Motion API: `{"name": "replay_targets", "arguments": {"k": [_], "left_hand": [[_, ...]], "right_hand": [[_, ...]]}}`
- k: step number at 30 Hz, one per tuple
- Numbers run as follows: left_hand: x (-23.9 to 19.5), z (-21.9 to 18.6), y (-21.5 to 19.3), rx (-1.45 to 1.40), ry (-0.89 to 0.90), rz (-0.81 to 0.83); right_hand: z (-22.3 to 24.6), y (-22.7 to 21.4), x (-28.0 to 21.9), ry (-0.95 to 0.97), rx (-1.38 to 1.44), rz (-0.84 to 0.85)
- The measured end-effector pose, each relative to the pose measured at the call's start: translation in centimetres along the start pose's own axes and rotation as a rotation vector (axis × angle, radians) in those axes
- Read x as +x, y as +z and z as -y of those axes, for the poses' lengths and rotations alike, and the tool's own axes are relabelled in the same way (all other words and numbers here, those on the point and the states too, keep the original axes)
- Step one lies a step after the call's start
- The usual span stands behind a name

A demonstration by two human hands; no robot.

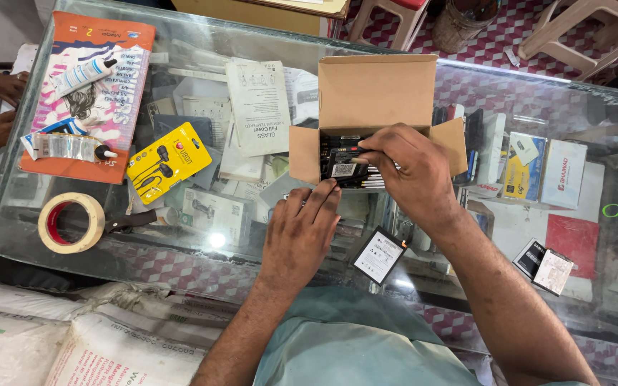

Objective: The person sorts and inspects multiple mobile phone batteries on a glass counter. They pick up batteries, compare them, and place them into a cardboard box or back onto the counter. The person handles batteries from various brands and sizes throughout the clip.

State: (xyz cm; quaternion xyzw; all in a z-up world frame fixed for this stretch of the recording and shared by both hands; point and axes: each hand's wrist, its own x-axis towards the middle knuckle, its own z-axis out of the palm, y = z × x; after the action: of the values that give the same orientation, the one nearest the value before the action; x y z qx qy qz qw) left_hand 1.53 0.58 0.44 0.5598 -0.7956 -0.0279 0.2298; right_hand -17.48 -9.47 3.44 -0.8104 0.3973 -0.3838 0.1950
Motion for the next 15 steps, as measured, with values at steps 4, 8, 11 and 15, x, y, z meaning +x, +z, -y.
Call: {"name": "replay_targets", "arguments": {"k": [4, 8, 11, 15], "left_hand": [[-0.2, 0.1, 0.3, -0.063, -0.028, 0.008], [-0.3, 0.1, 0.5, -0.145, -0.069, 0.018], [-0.3, 0.1, 0.7, -0.190, -0.097, 0.026], [-0.4, 0.1, 0.9, -0.188, -0.093, 0.016]], "right_hand": [[-0.3, 0.0, 0.4, 0.001, -0.036, 0.003], [-0.4, 0.0, 0.3, -0.029, -0.036, -0.003], [0.1, 0.0, -0.4, -0.065, -0.037, -0.051], [0.2, 0.0, -1.0, -0.059, -0.034, -0.050]]}}
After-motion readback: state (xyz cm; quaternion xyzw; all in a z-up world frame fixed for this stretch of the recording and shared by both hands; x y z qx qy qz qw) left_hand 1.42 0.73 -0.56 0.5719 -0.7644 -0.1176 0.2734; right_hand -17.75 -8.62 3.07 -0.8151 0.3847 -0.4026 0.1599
